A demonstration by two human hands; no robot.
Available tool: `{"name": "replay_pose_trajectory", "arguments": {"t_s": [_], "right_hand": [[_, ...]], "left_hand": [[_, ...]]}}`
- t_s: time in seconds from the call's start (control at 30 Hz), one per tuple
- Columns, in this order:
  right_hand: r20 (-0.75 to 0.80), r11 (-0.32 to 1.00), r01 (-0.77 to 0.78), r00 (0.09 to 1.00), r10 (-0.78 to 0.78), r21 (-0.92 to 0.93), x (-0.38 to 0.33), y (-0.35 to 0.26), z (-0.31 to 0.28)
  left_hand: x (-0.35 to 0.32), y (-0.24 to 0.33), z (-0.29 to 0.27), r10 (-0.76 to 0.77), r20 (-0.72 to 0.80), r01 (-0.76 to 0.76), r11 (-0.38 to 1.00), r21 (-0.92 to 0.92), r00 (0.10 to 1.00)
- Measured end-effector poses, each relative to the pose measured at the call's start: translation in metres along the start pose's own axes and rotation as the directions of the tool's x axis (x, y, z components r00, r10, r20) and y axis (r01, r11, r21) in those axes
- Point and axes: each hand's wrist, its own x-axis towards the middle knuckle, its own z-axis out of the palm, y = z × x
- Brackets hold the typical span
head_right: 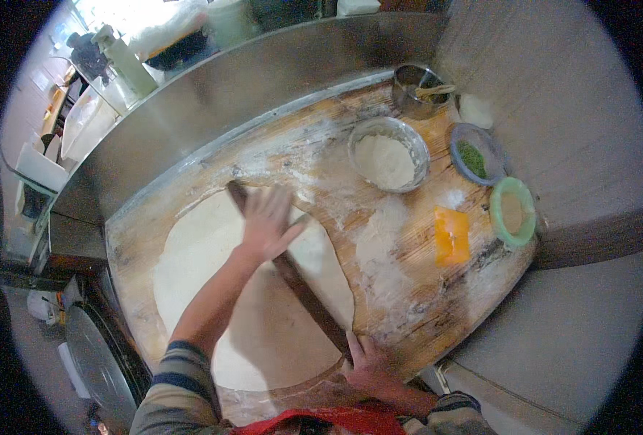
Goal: The person kneads and rolls out dough on a floured wooden board using a long rolling pin. They then transfer the flattened dough to a hot griddle, spread oil over it, and cook it.
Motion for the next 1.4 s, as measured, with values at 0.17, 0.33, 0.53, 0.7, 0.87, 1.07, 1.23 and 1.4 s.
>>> {"name": "replay_pose_trajectory", "arguments": {"t_s": [0.17,0.33,0.53,0.7,0.87,1.07,1.23,1.4], "right_hand": [[-0.008,0.977,-0.119,0.992,0.122,0.176,-0.007,0.013,-0.009],[0.115,0.888,-0.270,0.963,0.244,0.372,-0.058,0.047,-0.015],[0.099,0.984,-0.149,0.985,0.140,0.094,-0.075,0.047,-0.001],[0.165,0.858,-0.476,0.878,0.450,0.193,-0.072,0.039,-0.016],[0.227,0.923,-0.324,0.934,0.276,0.209,-0.069,0.076,-0.030],[0.369,0.791,0.591,0.708,-0.603,0.158,0.098,0.032,-0.070],[0.459,0.556,0.822,0.450,-0.766,0.123,0.245,-0.086,-0.007],[0.307,0.603,0.794,0.594,-0.744,-0.075,0.270,-0.128,0.042]], "left_hand": [[0.068,0.078,0.083,0.215,-0.253,-0.293,0.896,-0.332,0.943],[-0.077,0.065,0.006,0.089,-0.189,-0.151,0.925,-0.348,0.978],[-0.051,0.034,0.007,0.055,0.030,-0.052,0.996,-0.073,0.998],[0.048,0.106,0.068,0.184,-0.151,-0.195,0.979,-0.066,0.971],[-0.032,0.077,0.026,0.372,0.058,-0.347,0.904,-0.251,0.927],[-0.228,0.029,-0.090,-0.074,0.382,0.079,0.997,0.002,0.921],[-0.365,0.090,-0.090,-0.659,0.021,0.655,0.750,0.097,0.752],[-0.399,0.154,-0.042,-0.797,-0.196,0.814,0.580,0.012,0.571]]}}
